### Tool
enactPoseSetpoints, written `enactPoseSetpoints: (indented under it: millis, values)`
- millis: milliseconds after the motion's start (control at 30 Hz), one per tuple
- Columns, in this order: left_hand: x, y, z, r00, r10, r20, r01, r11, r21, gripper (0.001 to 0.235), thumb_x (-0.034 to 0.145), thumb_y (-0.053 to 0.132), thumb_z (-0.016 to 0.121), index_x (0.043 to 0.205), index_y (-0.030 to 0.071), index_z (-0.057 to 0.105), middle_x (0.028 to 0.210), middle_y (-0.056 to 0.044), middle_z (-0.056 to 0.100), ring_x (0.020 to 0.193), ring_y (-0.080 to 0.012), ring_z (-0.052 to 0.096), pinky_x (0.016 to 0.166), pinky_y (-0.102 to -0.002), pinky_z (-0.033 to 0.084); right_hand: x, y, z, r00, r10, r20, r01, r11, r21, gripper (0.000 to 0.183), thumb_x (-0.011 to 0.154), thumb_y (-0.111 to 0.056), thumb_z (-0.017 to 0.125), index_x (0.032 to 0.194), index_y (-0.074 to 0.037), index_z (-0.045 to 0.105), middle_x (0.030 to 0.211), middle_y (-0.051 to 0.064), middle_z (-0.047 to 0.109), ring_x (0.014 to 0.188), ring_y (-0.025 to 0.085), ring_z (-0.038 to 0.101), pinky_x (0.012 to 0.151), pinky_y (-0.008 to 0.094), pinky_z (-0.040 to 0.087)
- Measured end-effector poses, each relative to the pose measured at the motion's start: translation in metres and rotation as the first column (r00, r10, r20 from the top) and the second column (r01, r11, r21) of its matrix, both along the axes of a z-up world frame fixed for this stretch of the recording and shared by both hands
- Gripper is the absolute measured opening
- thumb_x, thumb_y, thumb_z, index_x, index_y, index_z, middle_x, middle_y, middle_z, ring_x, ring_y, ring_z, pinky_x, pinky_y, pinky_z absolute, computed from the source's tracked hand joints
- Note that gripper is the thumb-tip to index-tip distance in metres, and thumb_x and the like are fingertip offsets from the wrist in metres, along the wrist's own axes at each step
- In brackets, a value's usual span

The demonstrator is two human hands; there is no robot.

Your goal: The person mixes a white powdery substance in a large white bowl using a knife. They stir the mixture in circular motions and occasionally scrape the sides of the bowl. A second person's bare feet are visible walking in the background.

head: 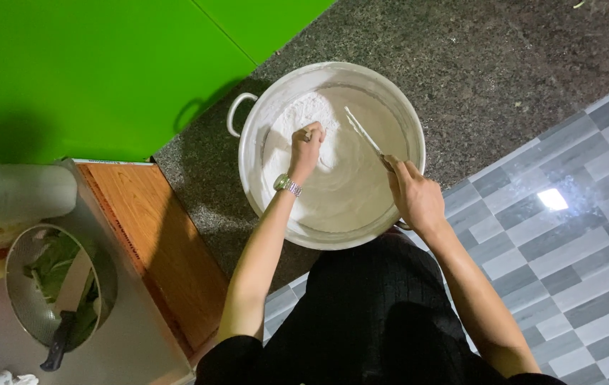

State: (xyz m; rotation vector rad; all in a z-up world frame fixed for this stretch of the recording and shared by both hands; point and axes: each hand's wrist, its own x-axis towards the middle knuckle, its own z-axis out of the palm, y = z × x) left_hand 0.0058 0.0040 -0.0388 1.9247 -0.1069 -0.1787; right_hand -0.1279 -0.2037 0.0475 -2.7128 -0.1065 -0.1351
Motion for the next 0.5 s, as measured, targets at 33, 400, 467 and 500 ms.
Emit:
enactPoseSetpoints:
  millis: [33, 400, 467, 500]
  values:
    - [0.002, -0.003, -0.001, 1.000, 0.001, 0.001, -0.001, 1.000, 0.000, 0.019, 0.072, 0.010, 0.040, 0.053, 0.011, 0.043, 0.042, -0.001, 0.034, 0.046, -0.0138, 0.035, 0.049, -0.025, 0.031, 0.000, 0.000, 0.001, 1.000, 0.001, 0.001, -0.001, 1.000, 0.000, 0.027, 0.088, -0.021, 0.045, 0.114, -0.015, 0.050, 0.077, 0.005, 0.052, 0.050, 0.036, 0.059, 0.047, 0.046, 0.049]
    - [-0.012, -0.028, 0.012, 0.982, 0.160, -0.103, -0.181, 0.948, -0.260, 0.020, 0.072, 0.009, 0.042, 0.053, 0.013, 0.041, 0.045, 0.003, 0.031, 0.042, -0.0051, 0.031, 0.042, -0.017, 0.026, 0.001, 0.002, 0.005, 1.000, -0.001, 0.013, 0.001, 1.000, -0.008, 0.026, 0.088, -0.019, 0.047, 0.113, -0.013, 0.052, 0.076, 0.005, 0.053, 0.050, 0.035, 0.059, 0.044, 0.045, 0.048]
    - [-0.014, -0.024, 0.008, 0.986, 0.114, -0.123, -0.142, 0.957, -0.254, 0.019, 0.072, 0.010, 0.042, 0.053, 0.012, 0.041, 0.044, 0.002, 0.032, 0.041, -0.0058, 0.032, 0.041, -0.017, 0.028, 0.001, 0.001, 0.005, 1.000, -0.002, -0.006, 0.002, 1.000, -0.001, 0.026, 0.088, -0.020, 0.046, 0.113, -0.014, 0.052, 0.076, 0.005, 0.053, 0.050, 0.035, 0.059, 0.045, 0.045, 0.049]
    - [-0.015, -0.022, 0.006, 0.988, 0.069, -0.142, -0.103, 0.963, -0.249, 0.019, 0.072, 0.011, 0.042, 0.053, 0.012, 0.041, 0.042, 0.001, 0.033, 0.039, -0.0065, 0.033, 0.039, -0.017, 0.030, 0.001, 0.001, 0.004, 1.000, -0.001, -0.023, 0.001, 1.000, 0.006, 0.026, 0.088, -0.021, 0.046, 0.113, -0.014, 0.052, 0.076, 0.005, 0.053, 0.050, 0.036, 0.059, 0.045, 0.046, 0.049]
